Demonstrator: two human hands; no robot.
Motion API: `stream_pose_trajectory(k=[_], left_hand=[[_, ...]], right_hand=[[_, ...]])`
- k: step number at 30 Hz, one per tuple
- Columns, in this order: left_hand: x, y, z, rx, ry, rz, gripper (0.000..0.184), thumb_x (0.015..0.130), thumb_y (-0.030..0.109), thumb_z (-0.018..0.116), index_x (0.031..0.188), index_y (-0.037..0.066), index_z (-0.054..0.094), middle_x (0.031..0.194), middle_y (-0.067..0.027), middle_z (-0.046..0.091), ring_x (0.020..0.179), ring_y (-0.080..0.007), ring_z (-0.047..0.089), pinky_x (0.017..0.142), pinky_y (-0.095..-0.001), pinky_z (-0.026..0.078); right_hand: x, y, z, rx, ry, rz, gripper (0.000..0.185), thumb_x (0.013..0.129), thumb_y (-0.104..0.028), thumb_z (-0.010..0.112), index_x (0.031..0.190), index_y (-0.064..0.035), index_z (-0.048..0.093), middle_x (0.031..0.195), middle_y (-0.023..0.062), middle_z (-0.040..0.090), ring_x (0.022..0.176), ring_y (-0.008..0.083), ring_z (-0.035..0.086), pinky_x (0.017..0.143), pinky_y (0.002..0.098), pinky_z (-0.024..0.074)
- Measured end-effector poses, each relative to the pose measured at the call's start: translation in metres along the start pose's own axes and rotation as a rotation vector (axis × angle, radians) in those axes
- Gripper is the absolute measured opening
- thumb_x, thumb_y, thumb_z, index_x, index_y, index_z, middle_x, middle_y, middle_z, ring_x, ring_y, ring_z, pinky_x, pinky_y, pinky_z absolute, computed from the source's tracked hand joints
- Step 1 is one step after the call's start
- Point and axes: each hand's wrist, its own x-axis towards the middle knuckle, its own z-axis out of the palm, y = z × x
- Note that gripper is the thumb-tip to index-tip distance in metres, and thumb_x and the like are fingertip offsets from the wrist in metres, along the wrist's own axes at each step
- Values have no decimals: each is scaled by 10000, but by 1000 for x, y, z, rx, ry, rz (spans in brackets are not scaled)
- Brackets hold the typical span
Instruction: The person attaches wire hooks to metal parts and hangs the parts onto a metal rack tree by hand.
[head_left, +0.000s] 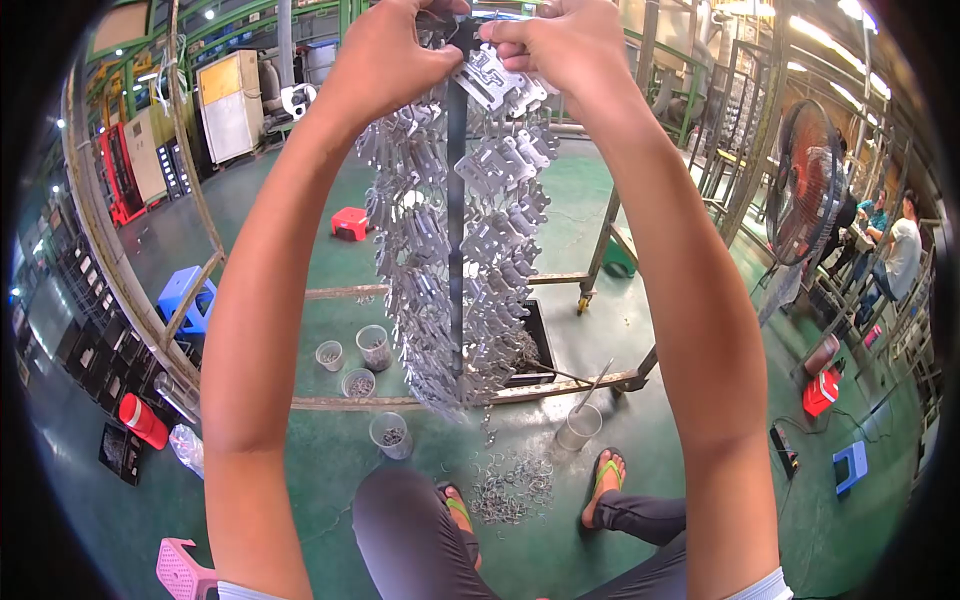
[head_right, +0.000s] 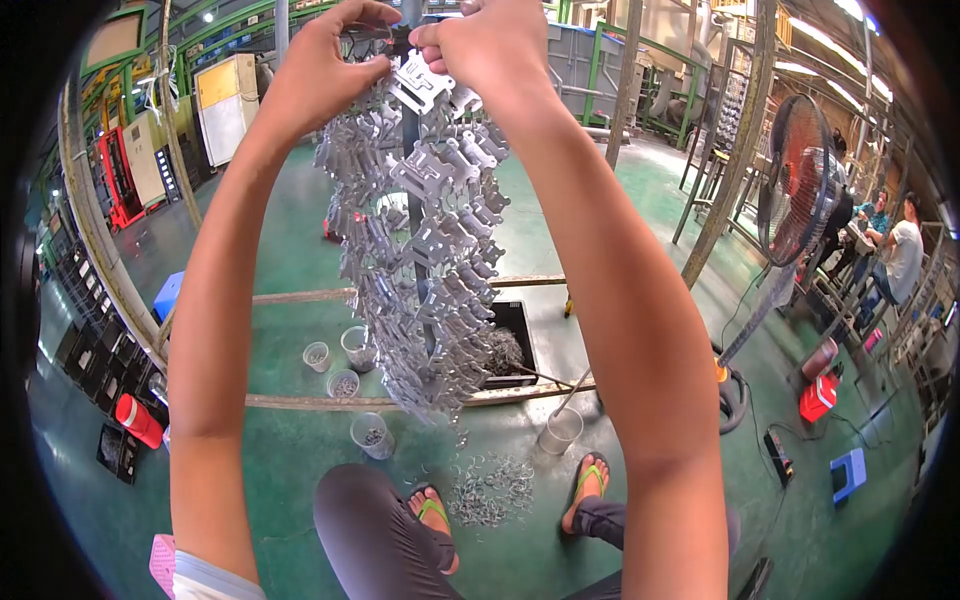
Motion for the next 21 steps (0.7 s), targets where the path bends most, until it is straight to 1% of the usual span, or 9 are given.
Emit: stream_pose_trajectory(k=[2,8,11,14,17,21], left_hand=[[-5,8,-5,-29,-2,5,346,803,131,754,1112,-13,695,1063,-188,739,1066,-302,710,954,-376,538],[-2,-4,-7,-68,-72,27,401,822,122,753,1194,-7,678,1156,-174,723,1153,-275,680,1029,-372,510],[-4,2,-10,-73,-99,19,409,832,96,736,1223,-5,668,1192,-167,711,1177,-265,669,1047,-371,501],[-4,1,-11,-89,-106,68,412,839,77,722,1238,-1,662,1192,-167,708,1180,-266,668,1047,-374,503],[-6,-2,-9,-108,-98,91,413,842,73,713,1245,1,660,1197,-167,703,1179,-266,666,1045,-376,504],[-7,0,-9,-114,-84,140,414,836,65,696,1243,3,656,1197,-166,695,1169,-274,668,1040,-382,508]], right_hand=[[5,4,0,23,3,26,176,810,19,826,760,115,686,692,171,711,557,184,689,481,285,550],[-10,-8,1,-33,73,4,181,794,33,827,711,85,675,647,156,694,539,186,680,465,286,534],[-12,-10,7,-93,134,9,170,792,26,812,694,65,679,631,158,692,535,194,684,467,305,522],[-30,-23,4,-215,144,-77,159,795,5,798,696,58,686,628,159,696,538,201,693,476,330,515],[-32,-29,7,-334,159,-97,155,796,-10,789,699,57,688,630,157,701,544,205,700,487,345,517],[-27,-24,10,-232,145,-77,157,799,-17,793,709,63,693,627,164,700,550,208,704,503,349,525]])
